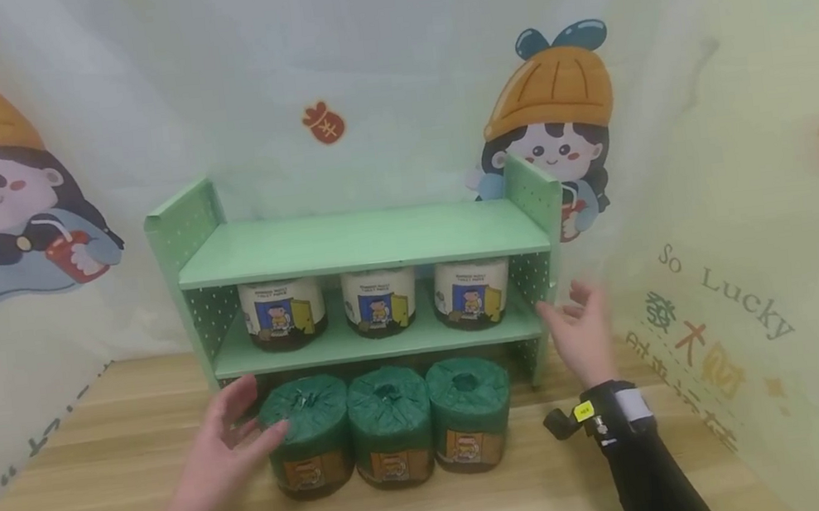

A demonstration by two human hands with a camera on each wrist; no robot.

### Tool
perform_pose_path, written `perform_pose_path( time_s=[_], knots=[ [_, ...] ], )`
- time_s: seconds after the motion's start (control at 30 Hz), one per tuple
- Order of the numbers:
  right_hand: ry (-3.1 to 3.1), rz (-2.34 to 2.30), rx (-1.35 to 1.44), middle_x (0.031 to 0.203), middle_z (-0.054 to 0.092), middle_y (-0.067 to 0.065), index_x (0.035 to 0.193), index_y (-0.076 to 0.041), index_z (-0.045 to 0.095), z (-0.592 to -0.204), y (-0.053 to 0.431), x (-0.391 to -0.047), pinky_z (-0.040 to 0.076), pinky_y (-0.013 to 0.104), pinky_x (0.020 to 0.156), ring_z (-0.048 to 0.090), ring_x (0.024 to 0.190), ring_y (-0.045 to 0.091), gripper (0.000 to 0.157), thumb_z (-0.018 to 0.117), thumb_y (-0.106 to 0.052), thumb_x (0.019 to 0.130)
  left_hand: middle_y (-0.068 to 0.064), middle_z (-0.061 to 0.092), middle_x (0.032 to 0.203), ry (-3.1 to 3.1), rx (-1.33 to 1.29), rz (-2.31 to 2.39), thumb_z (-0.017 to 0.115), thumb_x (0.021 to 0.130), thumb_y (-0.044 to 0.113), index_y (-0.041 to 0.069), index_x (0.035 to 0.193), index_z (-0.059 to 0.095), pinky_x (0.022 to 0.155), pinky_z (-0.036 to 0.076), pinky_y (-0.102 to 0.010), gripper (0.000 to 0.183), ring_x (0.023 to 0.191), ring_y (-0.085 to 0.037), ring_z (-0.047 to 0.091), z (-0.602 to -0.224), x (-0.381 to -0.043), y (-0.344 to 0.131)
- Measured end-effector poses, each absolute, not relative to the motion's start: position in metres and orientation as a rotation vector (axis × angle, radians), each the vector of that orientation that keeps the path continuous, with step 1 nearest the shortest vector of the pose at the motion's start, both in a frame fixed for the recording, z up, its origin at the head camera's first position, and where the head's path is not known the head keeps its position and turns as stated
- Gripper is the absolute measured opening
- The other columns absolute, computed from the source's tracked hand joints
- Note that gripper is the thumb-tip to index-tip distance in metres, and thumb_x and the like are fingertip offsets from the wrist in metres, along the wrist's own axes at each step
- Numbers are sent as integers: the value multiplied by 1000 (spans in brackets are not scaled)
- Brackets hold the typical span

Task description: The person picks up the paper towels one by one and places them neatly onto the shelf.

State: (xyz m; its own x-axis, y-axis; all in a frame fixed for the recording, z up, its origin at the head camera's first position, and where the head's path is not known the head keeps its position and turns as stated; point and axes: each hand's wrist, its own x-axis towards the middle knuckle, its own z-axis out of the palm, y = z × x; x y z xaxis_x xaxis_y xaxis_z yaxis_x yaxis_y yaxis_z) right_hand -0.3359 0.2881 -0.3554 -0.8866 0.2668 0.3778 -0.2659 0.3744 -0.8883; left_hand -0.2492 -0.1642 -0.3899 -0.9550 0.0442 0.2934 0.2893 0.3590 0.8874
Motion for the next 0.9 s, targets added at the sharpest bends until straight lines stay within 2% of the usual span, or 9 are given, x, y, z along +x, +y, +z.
perform_pose_path(
  time_s=[0.1,0.17,0.27,0.37,0.53,0.77,0.9],
  knots=[
    [-2255,1526,53,152,22,25,155,-1,14,-368,291,-340,38,58,100,31,131,40,82,61,-38,99,-19,18,155,-2468,-253,-1648,78,86,43,7,154,17,106,34,-55,98,133,-38,28,-399,-250,-162],
    [-2298,1507,100,152,22,26,155,-1,15,-376,293,-343,38,61,100,30,131,42,81,60,-39,100,-19,16,156,-2510,-229,-1663,78,85,45,10,155,14,106,32,-57,102,134,-40,26,-406,-252,-163],
    [-2343,1471,161,151,26,26,155,-1,20,-386,292,-348,41,61,98,33,130,44,74,58,-37,102,-21,15,156,-2559,-209,-1704,79,83,47,15,157,10,104,34,-58,106,134,-43,25,-416,-258,-164],
    [-2366,1414,192,145,37,27,150,1,32,-391,289,-354,43,60,96,40,126,43,63,54,-36,104,-21,15,156,-2563,-222,-1762,81,82,44,18,157,7,105,32,-57,108,135,-42,23,-425,-264,-167],
    [-2388,1355,163,129,55,27,136,5,51,-394,284,-356,44,58,94,50,116,37,48,47,-34,107,-15,19,155,-2508,-307,-1860,86,79,32,17,157,11,110,25,-54,110,138,-34,19,-438,-271,-170],
    [-2410,1281,136,122,59,27,131,6,55,-394,285,-356,44,49,83,53,105,33,46,42,-33,109,-13,25,152,-2473,-364,-1854,90,75,28,17,156,15,107,32,-53,111,134,-36,28,-443,-274,-171],
    [-2420,1256,127,107,62,26,129,4,57,-396,287,-358,43,39,66,52,84,29,46,43,-35,109,-15,24,152,-2514,-326,-1783,90,73,34,17,156,14,104,34,-59,113,132,-42,27,-444,-273,-170]
  ],
)
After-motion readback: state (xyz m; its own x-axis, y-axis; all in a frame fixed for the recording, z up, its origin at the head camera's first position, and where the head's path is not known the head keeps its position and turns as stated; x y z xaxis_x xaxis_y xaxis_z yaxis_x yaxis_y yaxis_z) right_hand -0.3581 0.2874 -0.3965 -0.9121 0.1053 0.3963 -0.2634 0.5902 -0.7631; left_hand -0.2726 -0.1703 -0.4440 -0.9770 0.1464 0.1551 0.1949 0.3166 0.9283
